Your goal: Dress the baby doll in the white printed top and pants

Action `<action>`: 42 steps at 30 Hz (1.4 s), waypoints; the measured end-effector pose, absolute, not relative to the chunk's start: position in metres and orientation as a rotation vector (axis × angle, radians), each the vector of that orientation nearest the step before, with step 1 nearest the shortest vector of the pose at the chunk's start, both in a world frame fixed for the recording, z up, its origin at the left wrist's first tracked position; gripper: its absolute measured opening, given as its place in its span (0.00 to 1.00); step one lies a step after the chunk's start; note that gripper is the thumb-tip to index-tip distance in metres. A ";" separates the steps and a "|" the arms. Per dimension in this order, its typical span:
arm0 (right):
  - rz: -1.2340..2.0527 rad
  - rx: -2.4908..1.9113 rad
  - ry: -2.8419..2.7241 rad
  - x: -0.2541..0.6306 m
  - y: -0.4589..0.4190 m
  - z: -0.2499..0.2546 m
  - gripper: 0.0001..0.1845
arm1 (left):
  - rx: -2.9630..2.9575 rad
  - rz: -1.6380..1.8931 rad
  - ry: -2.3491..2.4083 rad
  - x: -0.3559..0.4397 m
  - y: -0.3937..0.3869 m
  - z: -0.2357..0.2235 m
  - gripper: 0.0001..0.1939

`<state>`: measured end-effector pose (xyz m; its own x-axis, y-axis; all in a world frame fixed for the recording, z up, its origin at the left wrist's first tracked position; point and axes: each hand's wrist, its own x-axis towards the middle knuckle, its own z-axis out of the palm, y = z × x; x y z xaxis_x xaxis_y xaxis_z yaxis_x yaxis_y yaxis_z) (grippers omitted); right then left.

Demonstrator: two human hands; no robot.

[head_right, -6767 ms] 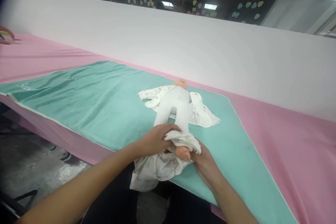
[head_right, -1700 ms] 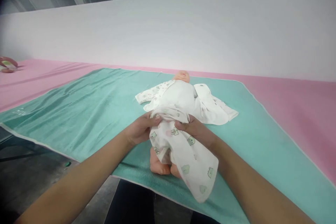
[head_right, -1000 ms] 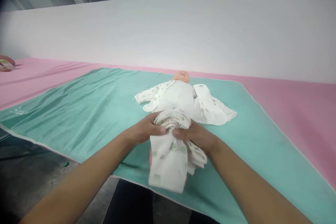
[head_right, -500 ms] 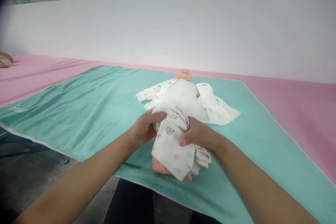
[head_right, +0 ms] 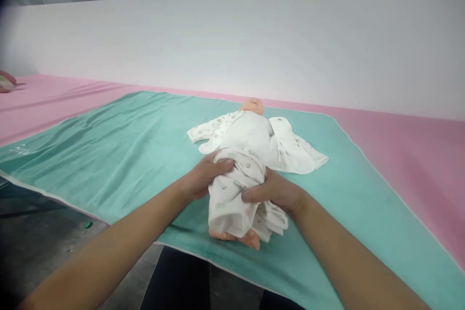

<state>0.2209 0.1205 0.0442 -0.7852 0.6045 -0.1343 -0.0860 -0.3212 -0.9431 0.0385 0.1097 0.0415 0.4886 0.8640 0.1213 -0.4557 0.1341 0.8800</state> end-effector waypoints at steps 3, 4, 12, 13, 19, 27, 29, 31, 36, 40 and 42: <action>2.147 -0.630 -1.647 0.222 0.124 0.043 0.20 | 1.034 1.038 0.455 0.040 0.110 0.040 0.22; 2.132 -0.620 -1.680 0.222 0.124 0.043 0.18 | 1.031 1.048 0.451 0.041 0.110 0.039 0.22; 2.174 -0.545 -1.638 0.221 0.121 0.048 0.08 | 1.037 1.080 0.510 0.042 0.110 0.038 0.20; 2.172 -0.530 -1.609 0.221 0.121 0.047 0.10 | 1.039 1.076 0.513 0.042 0.110 0.038 0.21; 1.821 -0.728 -1.697 0.211 0.121 0.048 0.29 | 1.180 1.220 0.760 0.040 0.114 0.036 0.18; 1.359 -0.952 -1.664 0.200 0.116 0.043 0.18 | 1.591 1.128 1.010 0.043 0.074 0.056 0.40; 1.389 -0.929 -1.652 0.200 0.115 0.043 0.18 | 1.696 1.135 1.122 0.048 0.066 0.060 0.39; 1.436 -0.881 -1.646 0.202 0.113 0.044 0.20 | 1.778 1.168 1.213 0.052 0.065 0.061 0.34; 1.521 -0.689 -1.738 0.208 0.111 0.050 0.25 | 1.984 1.161 1.462 0.056 0.079 0.057 0.23; 1.379 -0.665 -1.926 0.209 0.112 0.050 0.28 | 2.054 1.140 1.700 0.059 0.086 0.055 0.16; 1.240 -0.710 -1.978 0.208 0.113 0.049 0.29 | 2.041 1.112 1.781 0.059 0.079 0.057 0.12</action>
<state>0.2077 0.1134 0.0486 -0.6145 0.7439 0.2626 0.0877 0.3953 -0.9144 0.0595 0.0789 0.0571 -0.0166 0.9187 0.3946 0.7581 -0.2458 0.6040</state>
